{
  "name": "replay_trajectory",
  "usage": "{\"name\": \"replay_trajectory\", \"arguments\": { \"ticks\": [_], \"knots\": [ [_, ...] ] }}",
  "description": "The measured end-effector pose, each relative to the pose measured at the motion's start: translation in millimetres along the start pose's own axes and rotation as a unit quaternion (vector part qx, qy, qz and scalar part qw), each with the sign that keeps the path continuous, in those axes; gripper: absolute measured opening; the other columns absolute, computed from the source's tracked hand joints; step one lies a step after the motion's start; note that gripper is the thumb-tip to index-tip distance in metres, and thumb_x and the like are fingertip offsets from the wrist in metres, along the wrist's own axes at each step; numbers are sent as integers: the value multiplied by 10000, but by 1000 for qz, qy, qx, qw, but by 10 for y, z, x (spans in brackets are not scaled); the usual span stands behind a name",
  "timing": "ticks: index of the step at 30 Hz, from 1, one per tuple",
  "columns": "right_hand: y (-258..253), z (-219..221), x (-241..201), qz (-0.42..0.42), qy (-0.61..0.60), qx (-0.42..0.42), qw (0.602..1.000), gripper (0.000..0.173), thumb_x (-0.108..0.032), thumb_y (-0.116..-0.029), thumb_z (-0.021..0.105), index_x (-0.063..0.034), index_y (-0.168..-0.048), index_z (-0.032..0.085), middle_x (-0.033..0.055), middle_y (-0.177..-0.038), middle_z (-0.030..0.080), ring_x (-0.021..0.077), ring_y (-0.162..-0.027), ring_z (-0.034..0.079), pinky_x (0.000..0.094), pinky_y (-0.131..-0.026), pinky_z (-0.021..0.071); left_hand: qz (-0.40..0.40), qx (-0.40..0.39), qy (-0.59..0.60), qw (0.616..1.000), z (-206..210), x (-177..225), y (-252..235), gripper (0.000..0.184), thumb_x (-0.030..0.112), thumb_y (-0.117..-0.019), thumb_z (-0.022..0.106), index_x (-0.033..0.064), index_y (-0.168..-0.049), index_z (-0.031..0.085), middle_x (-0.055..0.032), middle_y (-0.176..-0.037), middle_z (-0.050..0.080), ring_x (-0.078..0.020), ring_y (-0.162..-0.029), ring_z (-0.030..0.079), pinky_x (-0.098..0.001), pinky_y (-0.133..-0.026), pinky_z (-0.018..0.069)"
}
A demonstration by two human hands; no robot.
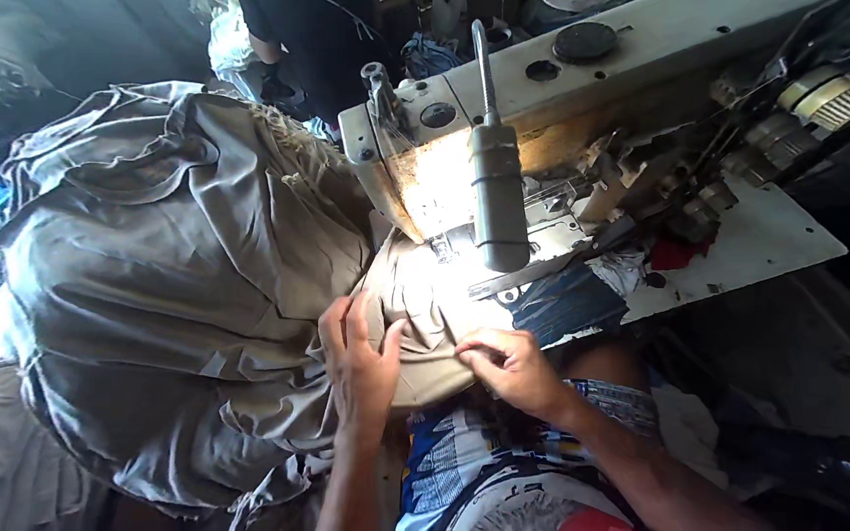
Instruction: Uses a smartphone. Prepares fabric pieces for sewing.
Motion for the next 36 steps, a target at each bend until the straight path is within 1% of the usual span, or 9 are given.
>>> {"name": "replay_trajectory", "arguments": {
  "ticks": [3, 6, 10, 18, 24, 27, 31, 34, 36],
  "knots": [
    [-6, -289, 172, 0, 137, 27, 990, 185, -169, -985, 607, -148, -1042, 782, -30, -945, 749, 35, -782, 673, 253, -722, 591, -84, -67, 29, 994, -307, -496, 149, 400, 74, -910, 668, 74, -1310, 653, -161, -1156, 644, -249, -936, 645, -414, -752, 563],
    [-74, -375, 280, 27, 244, 24, 969, 270, -277, -1037, 549, -236, -1178, 775, -24, -1011, 774, 110, -880, 729, 423, -803, 609, -198, -78, 341, 916, -653, -584, 0, 436, 22, -874, 655, 129, -1295, 612, -13, -1095, 672, -127, -916, 667, -330, -766, 607],
    [-180, -193, -112, 3, 44, 18, 999, 244, -185, -1050, 562, -149, -1177, 767, -24, -868, 737, 66, -715, 666, 280, -681, 587, -137, -69, 484, 861, -866, -25, -408, 471, 7, -893, 585, 157, -1339, 556, 23, -1167, 666, -95, -985, 667, -308, -823, 599],
    [-204, 635, -725, -63, -202, -148, 966, 601, -258, -797, 895, -31, -1307, 674, 73, -1255, 705, 129, -1075, 682, 319, -902, 592, -7, -15, 596, 803, -851, 593, -924, 474, -88, -891, 539, -3, -1356, 497, -47, -1085, 660, -133, -947, 658, -318, -856, 582],
    [106, 869, -522, -46, -256, -140, 955, 163, -55, -916, 763, 20, -1058, 734, 65, -981, 756, 102, -903, 719, 300, -843, 621, 12, 53, 575, 816, -1020, 619, -1038, 422, -79, -919, 582, 9, -1324, 505, -23, -1003, 622, -131, -853, 632, -319, -787, 580],
    [207, 624, -586, -39, -309, -247, 918, 98, -97, -911, 767, -14, -945, 727, 10, -835, 722, 25, -768, 666, 222, -704, 571, 18, 22, 485, 874, -1250, 459, -1013, 428, -12, -921, 635, 87, -1327, 545, 22, -1049, 623, -84, -813, 628, -242, -699, 581],
    [257, 176, -706, -107, -365, -375, 845, 160, -178, -910, 776, -62, -898, 667, -32, -795, 672, -27, -750, 628, 162, -669, 520, 18, -31, 399, 916, -1363, 169, -892, 355, 5, -907, 674, 111, -1239, 605, 25, -1114, 671, -92, -902, 680, -261, -787, 607],
    [-29, -6, -312, 32, -288, -230, 929, 112, -113, -868, 787, -82, -948, 715, -36, -840, 711, 23, -768, 669, 235, -696, 583, -28, -79, 187, 979, -1243, -244, -858, 344, 8, -853, 722, 140, -1160, 639, 12, -1155, 670, -93, -876, 688, -295, -747, 624],
    [-198, -24, -83, 102, -218, -135, 961, 184, -76, -901, 754, -23, -1058, 675, 27, -926, 704, 92, -847, 676, 294, -794, 593, -52, -151, 16, 987, -1030, -526, -843, 423, 24, -837, 791, 104, -1232, 663, -160, -1299, 576, -321, -946, 644, -551, -749, 568]
  ]
}}
Point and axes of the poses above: each hand's wrist, its own y-axis away from the middle knuckle, its own z-axis out of the palm, x = y × z, the point moved 8 cm from there along -y, towards the middle knuckle
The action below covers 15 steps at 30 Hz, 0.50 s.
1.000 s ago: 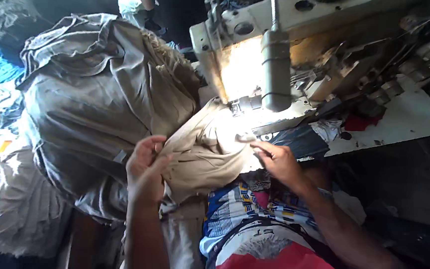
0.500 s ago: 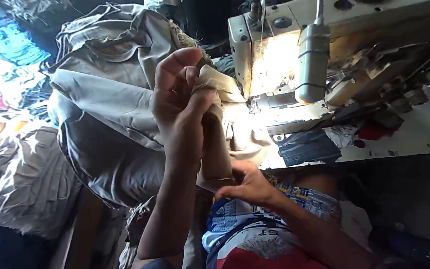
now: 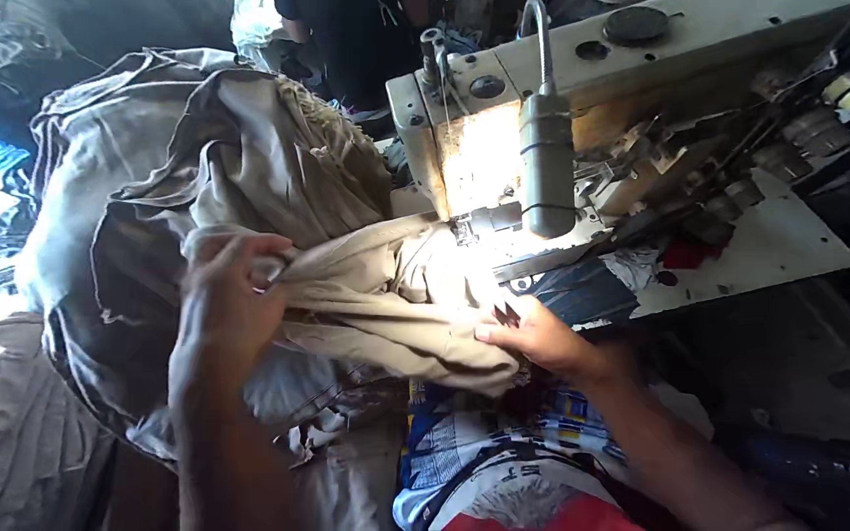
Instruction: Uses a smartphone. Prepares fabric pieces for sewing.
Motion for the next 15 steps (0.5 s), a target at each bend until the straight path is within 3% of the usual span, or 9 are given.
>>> {"name": "replay_trajectory", "arguments": {
  "ticks": [1, 2, 4, 7, 8, 10, 12, 15],
  "knots": [
    [-52, -17, 24, 2, 16, 25, 1000, 159, -78, -919, 740, -13, -1053, 685, 35, -920, 706, 98, -843, 673, 293, -797, 585, 3, -25, -31, 999, 112, -38, -15, 450, 50, -832, 817, 91, -1255, 667, -205, -1358, 544, -387, -1013, 636, -617, -777, 561],
    [-89, -8, 10, -4, 30, 30, 999, 135, -87, -933, 728, -15, -1041, 692, 30, -909, 709, 88, -835, 673, 282, -793, 582, 32, -35, -24, 999, 203, 58, -10, 432, 78, -847, 813, 96, -1257, 680, -192, -1387, 543, -373, -1049, 640, -590, -787, 572],
    [-129, 58, -76, -23, 45, 5, 999, 120, -98, -961, 701, -19, -1051, 704, 28, -931, 722, 78, -858, 679, 272, -817, 584, 138, -37, 65, 988, 397, 490, 48, 352, 164, -882, 753, 154, -1229, 695, -66, -1394, 568, -201, -1085, 652, -391, -817, 614],
    [-144, 169, -217, -33, 54, -52, 997, 144, -111, -992, 669, -18, -1090, 719, 39, -981, 738, 84, -905, 690, 276, -861, 587, 251, -132, 187, 941, 830, 1057, 146, 365, 315, -876, 801, 158, -1198, 729, 5, -1314, 642, -122, -1216, 608, -354, -1019, 548],
    [-147, 185, -272, -38, 65, -62, 995, 143, -125, -999, 664, -24, -1079, 726, 30, -963, 737, 72, -884, 686, 265, -840, 584, 262, -184, 189, 929, 996, 1107, 157, 422, 406, -860, 814, 188, -1210, 726, 58, -1209, 680, -57, -1122, 630, -302, -967, 558],
    [-141, 156, -357, -45, 88, -58, 993, 136, -140, -997, 672, -41, -1056, 745, 12, -924, 741, 54, -841, 682, 248, -794, 581, 265, -282, 193, 902, 1239, 1080, 172, 376, 473, -843, 814, 197, -1085, 730, 109, -918, 692, 13, -807, 627, -209, -720, 552],
    [-139, 51, -396, -52, 122, -31, 991, 114, -149, -973, 700, -57, -1028, 738, -2, -866, 719, 41, -776, 653, 226, -736, 558, 248, -325, 170, 897, 1277, 986, 173, 280, 436, -862, 801, 181, -939, 715, 98, -786, 672, 2, -702, 622, -220, -636, 542],
    [-113, -73, -386, -57, 127, 2, 990, 88, -120, -940, 721, -68, -995, 676, -11, -750, 618, 46, -654, 554, 208, -616, 478, 192, -306, 166, 918, 1115, 864, 185, 177, 295, -905, 782, 187, -930, 645, 83, -786, 654, -27, -689, 621, -241, -621, 545]
  ]
}}
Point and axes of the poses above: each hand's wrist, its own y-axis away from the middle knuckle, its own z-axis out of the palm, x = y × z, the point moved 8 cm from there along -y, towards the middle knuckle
